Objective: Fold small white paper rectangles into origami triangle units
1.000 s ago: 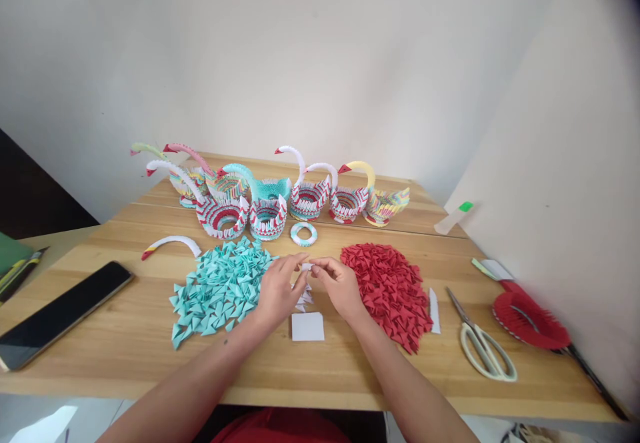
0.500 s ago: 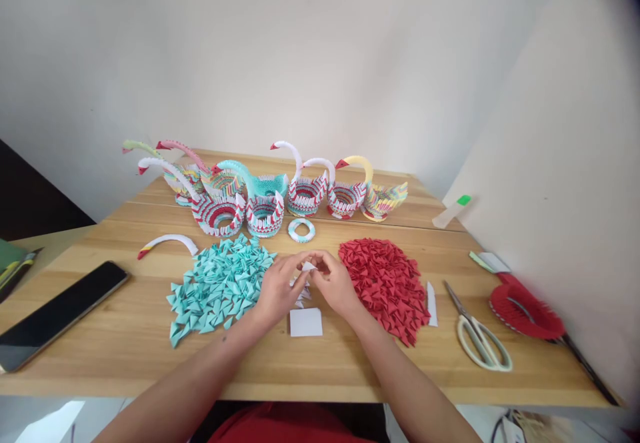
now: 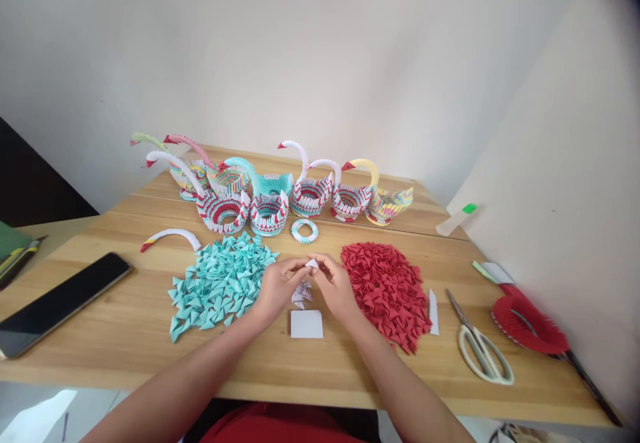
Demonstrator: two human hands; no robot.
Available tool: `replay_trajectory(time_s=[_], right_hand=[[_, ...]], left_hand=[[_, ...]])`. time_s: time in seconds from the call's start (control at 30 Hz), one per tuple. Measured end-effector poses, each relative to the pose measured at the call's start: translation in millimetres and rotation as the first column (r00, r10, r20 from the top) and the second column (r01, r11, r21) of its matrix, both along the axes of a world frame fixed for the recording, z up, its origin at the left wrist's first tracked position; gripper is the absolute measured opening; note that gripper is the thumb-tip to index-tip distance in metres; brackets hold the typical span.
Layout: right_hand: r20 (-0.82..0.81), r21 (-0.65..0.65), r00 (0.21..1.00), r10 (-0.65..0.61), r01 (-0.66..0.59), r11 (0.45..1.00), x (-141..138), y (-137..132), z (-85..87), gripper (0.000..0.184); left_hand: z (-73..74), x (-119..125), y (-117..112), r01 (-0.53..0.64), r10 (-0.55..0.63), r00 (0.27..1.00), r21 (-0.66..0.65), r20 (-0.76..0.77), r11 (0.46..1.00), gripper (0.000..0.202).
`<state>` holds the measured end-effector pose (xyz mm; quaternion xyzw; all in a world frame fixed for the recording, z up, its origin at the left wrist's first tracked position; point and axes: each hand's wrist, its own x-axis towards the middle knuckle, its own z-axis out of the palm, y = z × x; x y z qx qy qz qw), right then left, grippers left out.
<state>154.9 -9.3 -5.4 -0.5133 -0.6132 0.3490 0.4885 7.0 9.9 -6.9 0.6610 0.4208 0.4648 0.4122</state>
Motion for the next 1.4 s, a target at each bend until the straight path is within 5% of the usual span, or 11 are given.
replay_trajectory(time_s=[0.2,0.4,0.63,0.83,1.07,1.23,1.4], right_hand=[[0.019,-0.033,0.999,-0.027,0.027,0.999,-6.3,-2.6,-2.8,0.03],[-0.173,-0.128,0.983,0.059,-0.081,0.988,-0.5,-0.1,1.2,0.032],[-0.326,-0.184,0.944,-0.039,-0.023,0.983,4.4,4.0,1.8,0.023],[-0.368,-0.243,0.929,-0.038,-0.057,0.968,0.7,3.4,-2.4,0.024],[-0.319,-0.232,0.946,-0.063,-0.014,0.973,-4.2,1.5,0.0,0.022],[-0.217,-0.125,0.975,-0.046,0.019,0.992,-1.3,-0.2,2.7,0.015],[0.051,0.023,0.998,-0.046,0.045,0.999,0.7,-3.9,8.5,0.017]], left_hand=[[1.5,-1.2,3.7,-0.04,0.041,0.999,-0.068,0.015,0.997,0.016],[4.2,-2.7,4.9,-0.021,0.019,0.999,-0.036,-0.05,0.999,0.019],[2.3,-3.1,7.5,0.27,-0.182,0.936,-0.285,0.301,0.92,0.025],[-2.4,-0.4,9.3,0.233,-0.105,0.93,-0.346,0.352,0.909,0.019],[7.0,-0.2,1.3,-0.052,0.058,0.997,-0.135,0.042,0.989,0.015],[9.9,-1.1,2.3,0.066,-0.042,0.99,-0.181,0.134,0.981,0.02],[1.0,-1.0,7.6,0.125,-0.074,0.976,-0.245,0.207,0.962,0.013]])
